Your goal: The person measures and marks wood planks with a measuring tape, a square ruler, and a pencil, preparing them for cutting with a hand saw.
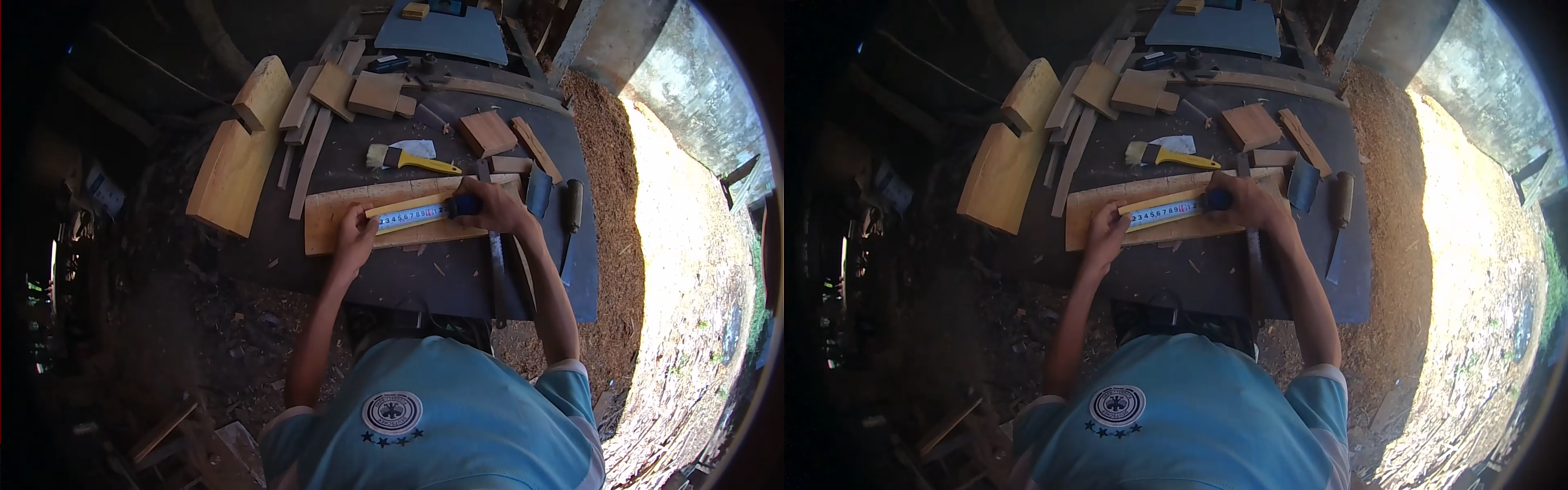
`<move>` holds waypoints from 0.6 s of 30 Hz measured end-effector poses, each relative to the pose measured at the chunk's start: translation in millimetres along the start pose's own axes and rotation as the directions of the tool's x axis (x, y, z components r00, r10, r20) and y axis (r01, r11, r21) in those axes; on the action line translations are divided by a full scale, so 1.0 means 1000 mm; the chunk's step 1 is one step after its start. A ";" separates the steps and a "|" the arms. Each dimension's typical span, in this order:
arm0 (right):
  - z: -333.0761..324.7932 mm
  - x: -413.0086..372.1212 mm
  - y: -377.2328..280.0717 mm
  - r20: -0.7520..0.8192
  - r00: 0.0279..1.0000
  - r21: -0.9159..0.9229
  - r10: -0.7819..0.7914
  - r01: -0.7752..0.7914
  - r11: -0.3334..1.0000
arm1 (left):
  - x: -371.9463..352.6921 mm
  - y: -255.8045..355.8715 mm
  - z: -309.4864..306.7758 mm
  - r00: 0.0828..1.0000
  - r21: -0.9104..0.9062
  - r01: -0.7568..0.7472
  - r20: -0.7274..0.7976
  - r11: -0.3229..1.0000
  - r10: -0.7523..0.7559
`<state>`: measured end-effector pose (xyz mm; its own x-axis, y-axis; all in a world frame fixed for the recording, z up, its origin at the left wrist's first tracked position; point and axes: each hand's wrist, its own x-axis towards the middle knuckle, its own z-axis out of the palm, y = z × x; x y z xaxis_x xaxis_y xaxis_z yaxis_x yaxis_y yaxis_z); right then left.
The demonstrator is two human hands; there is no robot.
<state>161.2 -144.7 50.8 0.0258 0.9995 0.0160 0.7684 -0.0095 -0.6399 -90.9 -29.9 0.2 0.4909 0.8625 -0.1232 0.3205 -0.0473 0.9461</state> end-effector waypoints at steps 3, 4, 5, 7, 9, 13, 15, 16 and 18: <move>-0.004 0.004 0.002 0.108 0.989 0.052 0.100 -0.106 0.993 | -0.006 0.003 0.014 0.997 -0.376 0.068 0.055 0.924 -0.051; -0.003 0.004 0.004 0.108 0.990 0.051 0.088 -0.094 0.994 | -0.007 0.004 0.018 0.993 -0.507 0.111 0.096 0.855 -0.073; -0.001 0.005 0.009 0.109 0.991 0.050 0.074 -0.080 0.996 | -0.007 0.003 0.023 0.993 -0.511 0.112 0.085 0.852 -0.079; -0.001 0.005 0.009 0.120 0.990 0.056 0.079 -0.086 0.995 | -0.008 0.003 0.031 0.994 -0.520 0.113 0.060 0.847 -0.096; -0.004 0.004 0.003 0.142 0.983 0.070 0.117 -0.128 0.989 | -0.011 0.013 0.027 0.985 -0.574 0.152 0.156 0.805 -0.075; -0.003 0.001 0.003 0.206 0.967 0.126 0.152 -0.180 0.976 | -0.006 0.021 0.013 0.966 -0.481 0.182 0.249 0.858 -0.066; -0.006 -0.003 -0.002 0.274 0.944 0.191 0.181 -0.238 0.952 | -0.007 0.032 -0.002 0.954 -0.437 0.145 0.299 0.888 -0.008; -0.008 -0.003 -0.008 0.296 0.942 0.181 0.156 -0.216 0.960 | -0.007 0.040 -0.010 0.946 -0.418 0.121 0.322 0.900 0.022; -0.010 -0.006 -0.024 0.357 0.927 0.170 0.113 -0.183 0.968 | -0.009 0.053 -0.025 0.924 -0.410 0.180 0.382 0.894 -0.011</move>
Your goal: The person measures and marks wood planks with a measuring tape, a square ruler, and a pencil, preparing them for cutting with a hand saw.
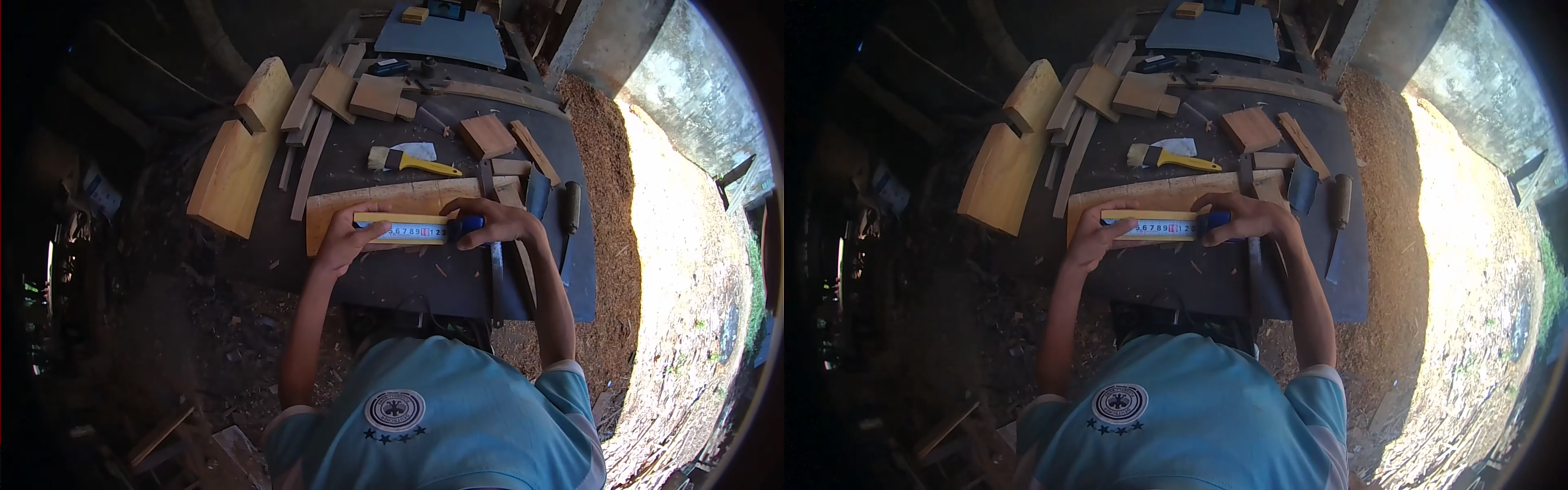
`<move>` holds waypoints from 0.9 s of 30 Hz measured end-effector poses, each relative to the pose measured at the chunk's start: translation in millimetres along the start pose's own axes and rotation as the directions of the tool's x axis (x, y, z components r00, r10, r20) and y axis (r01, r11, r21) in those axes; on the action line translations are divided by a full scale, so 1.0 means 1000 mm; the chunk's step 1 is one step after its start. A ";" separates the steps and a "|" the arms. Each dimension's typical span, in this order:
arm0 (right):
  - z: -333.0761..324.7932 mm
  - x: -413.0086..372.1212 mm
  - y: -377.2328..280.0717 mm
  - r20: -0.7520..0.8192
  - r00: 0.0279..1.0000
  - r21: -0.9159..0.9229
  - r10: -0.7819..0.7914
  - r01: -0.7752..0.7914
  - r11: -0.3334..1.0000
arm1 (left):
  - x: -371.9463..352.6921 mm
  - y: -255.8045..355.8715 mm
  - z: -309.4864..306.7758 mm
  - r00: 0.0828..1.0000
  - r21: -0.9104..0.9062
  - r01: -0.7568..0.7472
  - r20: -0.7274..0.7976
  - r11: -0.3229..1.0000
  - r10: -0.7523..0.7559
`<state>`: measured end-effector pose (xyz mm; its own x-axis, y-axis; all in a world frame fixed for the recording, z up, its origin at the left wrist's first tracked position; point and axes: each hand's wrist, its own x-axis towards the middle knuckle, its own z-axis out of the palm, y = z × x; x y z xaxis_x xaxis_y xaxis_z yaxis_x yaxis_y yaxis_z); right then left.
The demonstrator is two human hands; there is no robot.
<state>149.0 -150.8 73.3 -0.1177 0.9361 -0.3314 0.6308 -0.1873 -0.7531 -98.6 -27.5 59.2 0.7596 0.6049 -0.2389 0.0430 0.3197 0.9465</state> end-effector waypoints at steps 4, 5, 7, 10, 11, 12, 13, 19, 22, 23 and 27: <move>-0.003 -0.011 -0.032 0.101 0.995 -0.057 -0.005 0.010 0.998 | -0.015 0.017 -0.011 0.998 -0.017 0.048 0.032 0.999 -0.048; -0.003 -0.011 -0.035 0.108 0.993 -0.057 -0.038 0.045 0.997 | -0.019 0.020 -0.013 0.998 -0.042 0.053 0.045 0.998 -0.051; -0.008 -0.014 -0.046 0.153 0.986 -0.054 -0.064 0.073 0.996 | -0.026 0.024 -0.014 0.996 -0.093 0.053 0.071 0.994 -0.047; -0.014 -0.018 -0.066 0.247 0.968 -0.044 -0.039 0.052 0.998 | -0.035 0.032 -0.013 0.998 -0.125 0.052 0.054 0.991 -0.046; -0.013 -0.019 -0.070 0.265 0.964 -0.049 -0.024 0.038 0.998 | -0.037 0.033 -0.016 0.998 -0.123 0.052 0.051 0.991 -0.046; -0.012 -0.020 -0.072 0.283 0.959 -0.056 -0.006 0.023 0.998 | -0.038 0.033 -0.017 0.998 -0.124 0.052 0.050 0.991 -0.046; -0.011 -0.019 -0.072 0.274 0.962 -0.067 -0.018 0.037 0.997 | -0.039 0.034 -0.018 0.998 -0.127 0.052 0.051 0.991 -0.046; -0.010 -0.023 -0.069 0.223 0.974 -0.072 -0.052 0.070 0.995 | -0.039 0.042 -0.017 0.998 -0.081 0.046 0.048 0.996 -0.043; -0.020 -0.034 -0.074 0.217 0.976 -0.100 -0.016 0.039 0.994 | -0.037 0.049 -0.018 0.999 -0.082 0.035 0.041 0.996 -0.031; -0.025 -0.039 -0.071 0.209 0.978 -0.117 -0.024 0.049 0.992 | -0.038 0.051 -0.021 0.999 -0.096 0.029 0.023 0.995 -0.027; -0.037 -0.049 -0.053 0.253 0.966 -0.100 -0.060 0.088 0.991 | -0.040 0.056 -0.039 1.000 -0.095 0.023 -0.006 0.995 -0.024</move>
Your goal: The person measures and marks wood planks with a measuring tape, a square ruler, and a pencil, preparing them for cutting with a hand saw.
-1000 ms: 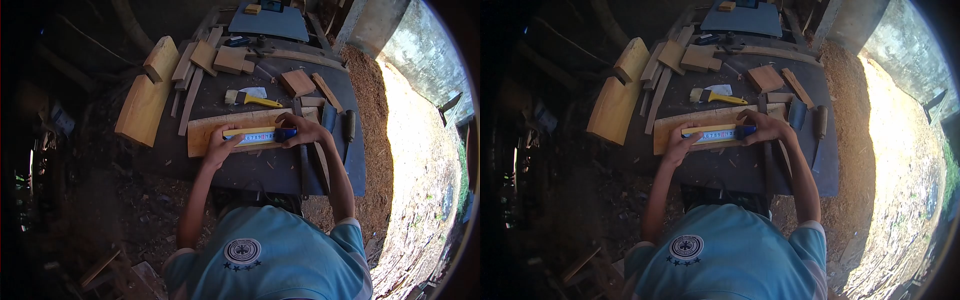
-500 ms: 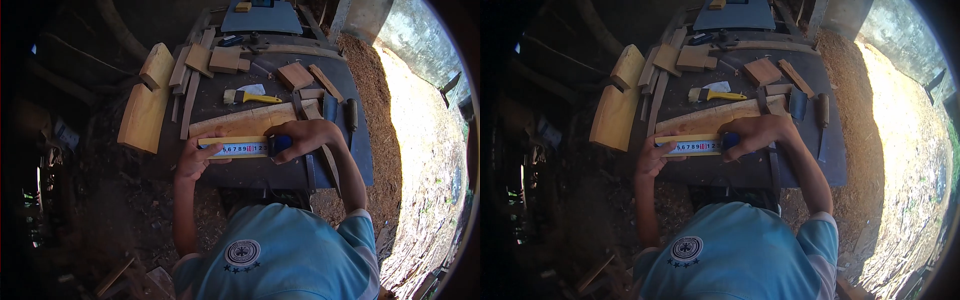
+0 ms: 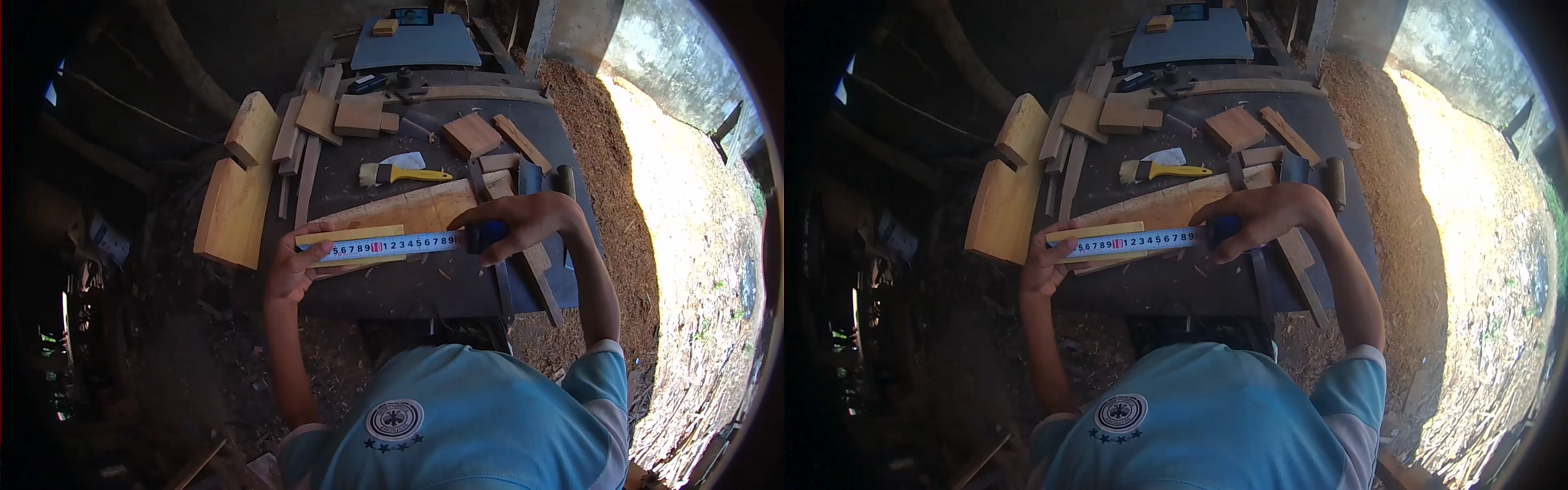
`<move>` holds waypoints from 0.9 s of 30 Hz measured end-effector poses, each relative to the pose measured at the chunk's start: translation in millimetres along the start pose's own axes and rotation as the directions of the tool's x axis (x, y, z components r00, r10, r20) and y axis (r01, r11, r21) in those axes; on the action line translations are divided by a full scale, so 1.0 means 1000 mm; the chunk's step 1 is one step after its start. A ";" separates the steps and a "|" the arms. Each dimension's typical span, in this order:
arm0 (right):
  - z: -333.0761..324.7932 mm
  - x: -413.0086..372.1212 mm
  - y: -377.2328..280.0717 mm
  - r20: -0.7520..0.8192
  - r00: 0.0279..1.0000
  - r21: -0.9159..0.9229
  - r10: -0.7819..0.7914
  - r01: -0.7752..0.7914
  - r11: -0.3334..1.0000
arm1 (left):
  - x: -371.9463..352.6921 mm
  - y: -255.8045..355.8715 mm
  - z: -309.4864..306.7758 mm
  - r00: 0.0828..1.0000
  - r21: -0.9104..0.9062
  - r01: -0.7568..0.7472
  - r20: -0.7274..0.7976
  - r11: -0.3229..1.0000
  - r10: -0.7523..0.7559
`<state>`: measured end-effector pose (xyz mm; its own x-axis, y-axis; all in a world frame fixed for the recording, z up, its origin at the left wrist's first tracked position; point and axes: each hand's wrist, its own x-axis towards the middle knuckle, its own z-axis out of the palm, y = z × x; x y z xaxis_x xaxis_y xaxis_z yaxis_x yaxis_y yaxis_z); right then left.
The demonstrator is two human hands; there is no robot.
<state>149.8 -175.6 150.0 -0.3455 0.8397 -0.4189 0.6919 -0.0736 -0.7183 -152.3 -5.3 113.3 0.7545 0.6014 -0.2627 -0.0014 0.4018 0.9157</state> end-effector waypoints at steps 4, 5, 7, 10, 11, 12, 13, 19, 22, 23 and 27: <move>0.005 0.002 -0.004 0.079 0.996 0.101 0.051 -0.059 0.993 | 0.004 0.000 0.002 0.998 0.040 -0.049 0.030 0.998 0.048; 0.011 0.006 0.004 0.032 0.999 0.077 0.008 -0.010 0.997 | 0.006 0.000 0.002 0.997 0.049 -0.065 0.039 0.997 0.063; 0.015 0.010 0.008 0.029 0.999 0.114 -0.029 0.026 0.993 | 0.009 0.000 0.001 0.994 0.066 -0.099 0.048 0.993 0.096; 0.020 0.018 0.006 0.103 0.994 0.245 -0.036 0.010 0.969 | 0.008 -0.001 0.007 0.991 0.173 -0.132 0.011 0.976 0.132; 0.026 0.023 0.011 0.094 0.994 0.246 -0.050 0.026 0.969 | 0.008 -0.001 0.006 0.990 0.201 -0.139 0.007 0.970 0.140; 0.032 0.028 0.016 0.084 0.994 0.247 -0.064 0.042 0.968 | 0.010 -0.003 0.004 0.989 0.229 -0.145 0.005 0.962 0.148; 0.039 0.032 0.022 0.050 0.995 0.276 -0.089 0.071 0.959 | 0.011 -0.004 0.002 0.988 0.259 -0.150 0.002 0.954 0.154; 0.068 0.044 0.033 -0.181 0.975 0.258 -0.131 0.176 0.950 | 0.011 -0.002 0.012 0.992 0.156 -0.103 -0.058 0.982 0.113; 0.077 0.043 0.035 -0.290 0.946 0.254 -0.145 0.222 0.941 | 0.018 -0.010 0.005 0.995 0.019 -0.098 -0.019 0.995 0.098; 0.076 0.040 0.031 -0.291 0.950 0.264 -0.115 0.195 0.944 | 0.019 -0.012 0.006 0.996 0.007 -0.092 -0.014 0.996 0.092; 0.084 0.035 0.034 -0.254 0.967 0.383 -0.013 0.112 0.917 | 0.021 -0.015 0.013 1.000 0.006 -0.021 0.016 1.000 0.021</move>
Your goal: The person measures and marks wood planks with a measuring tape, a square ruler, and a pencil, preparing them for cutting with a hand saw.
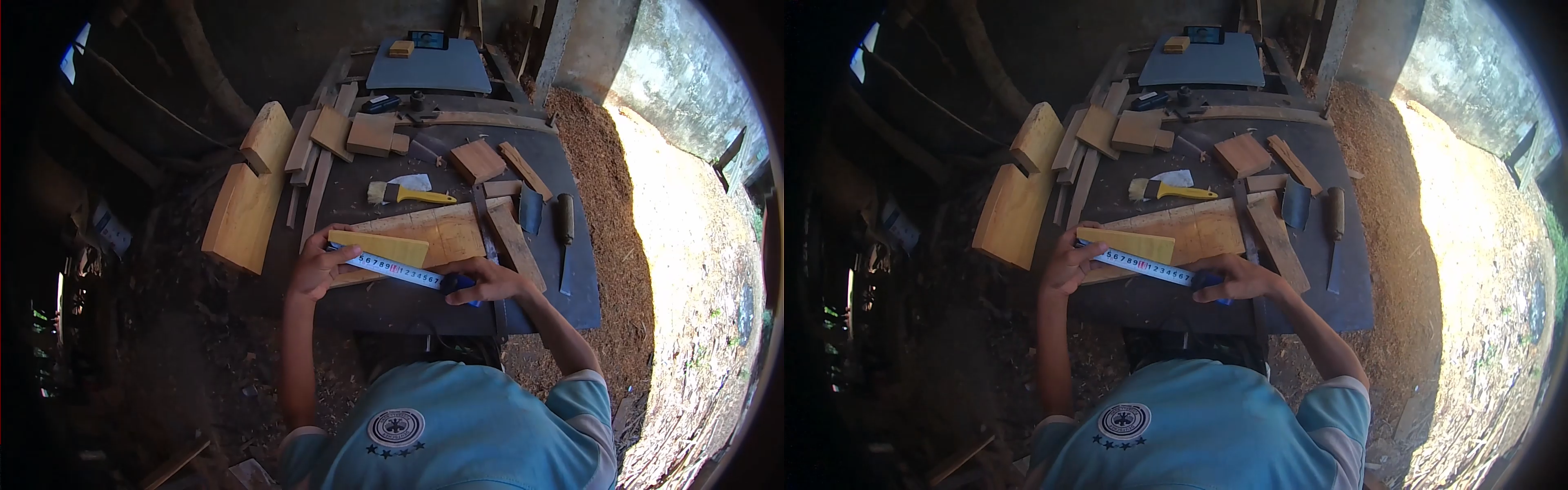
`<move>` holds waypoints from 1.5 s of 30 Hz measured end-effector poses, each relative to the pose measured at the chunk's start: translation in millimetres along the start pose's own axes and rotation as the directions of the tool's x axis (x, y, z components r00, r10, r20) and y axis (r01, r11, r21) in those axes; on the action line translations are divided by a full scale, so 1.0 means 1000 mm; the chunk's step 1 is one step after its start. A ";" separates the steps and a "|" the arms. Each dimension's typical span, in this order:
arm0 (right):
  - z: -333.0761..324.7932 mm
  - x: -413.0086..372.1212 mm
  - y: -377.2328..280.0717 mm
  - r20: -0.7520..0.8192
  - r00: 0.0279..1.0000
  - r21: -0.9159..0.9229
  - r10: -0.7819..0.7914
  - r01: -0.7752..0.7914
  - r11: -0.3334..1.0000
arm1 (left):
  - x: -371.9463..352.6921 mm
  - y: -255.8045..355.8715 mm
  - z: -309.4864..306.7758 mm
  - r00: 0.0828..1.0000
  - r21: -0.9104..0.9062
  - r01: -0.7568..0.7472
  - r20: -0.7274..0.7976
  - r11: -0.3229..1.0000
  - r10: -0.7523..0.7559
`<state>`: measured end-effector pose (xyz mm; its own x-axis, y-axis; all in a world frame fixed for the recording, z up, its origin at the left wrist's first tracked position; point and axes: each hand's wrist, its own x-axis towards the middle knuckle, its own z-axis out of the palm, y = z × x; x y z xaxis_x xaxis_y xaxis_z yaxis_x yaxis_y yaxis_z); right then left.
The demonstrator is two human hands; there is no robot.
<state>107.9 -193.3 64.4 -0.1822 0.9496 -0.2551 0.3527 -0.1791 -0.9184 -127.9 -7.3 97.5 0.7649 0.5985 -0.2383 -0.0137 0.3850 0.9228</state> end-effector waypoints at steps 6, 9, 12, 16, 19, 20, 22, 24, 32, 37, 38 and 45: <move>0.011 -0.008 0.012 -0.012 0.994 0.125 0.108 -0.106 0.986 | 0.013 -0.018 -0.004 0.996 -0.002 0.079 0.029 0.997 -0.079; 0.016 -0.011 0.029 -0.047 0.992 0.218 0.119 -0.106 0.970 | 0.023 -0.036 -0.010 0.991 -0.133 -0.036 0.120 0.990 0.052; 0.016 -0.017 0.034 -0.148 0.985 0.369 0.087 -0.027 0.929 | 0.034 -0.053 -0.017 0.966 -0.099 -0.233 0.094 0.967 0.242; 0.009 -0.026 0.027 -0.176 0.972 0.600 0.156 -0.020 0.800 | 0.047 -0.066 -0.017 0.902 -0.342 -0.408 -0.009 0.846 0.432; -0.003 -0.031 0.025 -0.143 0.978 0.562 0.152 -0.047 0.826 | 0.047 -0.050 0.006 0.940 -0.574 -0.323 -0.099 0.752 0.327; -0.007 -0.032 0.024 -0.122 0.980 0.516 0.158 -0.074 0.853 | 0.048 -0.049 0.012 0.955 -0.553 -0.286 -0.104 0.782 0.276; -0.016 -0.032 0.016 -0.070 0.985 0.350 0.155 -0.121 0.929 | 0.047 -0.049 0.021 0.979 -0.513 -0.202 -0.110 0.834 0.169; -0.027 -0.032 0.002 -0.019 0.989 0.108 0.145 -0.142 0.984 | 0.037 -0.043 0.034 0.997 -0.364 -0.079 -0.050 0.928 0.065; -0.068 -0.030 -0.023 0.145 0.956 -0.205 0.254 -0.222 0.953 | 0.015 -0.048 0.013 0.885 -0.349 0.175 0.466 0.921 0.009; -0.077 -0.025 -0.034 0.179 0.946 -0.294 0.271 -0.212 0.932 | -0.005 -0.033 0.022 0.965 -0.161 0.044 0.261 0.986 0.000; -0.077 -0.024 -0.038 0.182 0.941 -0.296 0.285 -0.224 0.929 | -0.006 -0.031 0.023 0.968 -0.166 0.022 0.252 0.986 0.021; -0.068 -0.016 -0.037 0.203 0.950 -0.225 0.236 -0.190 0.956 | -0.009 -0.036 0.027 0.967 -0.072 -0.118 0.218 0.990 0.131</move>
<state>159.8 -184.1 123.1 -0.2762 0.8076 -0.5210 0.5785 -0.2932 -0.7612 -116.5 -45.6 75.0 0.8785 0.4757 -0.0432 -0.1504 0.3613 0.9203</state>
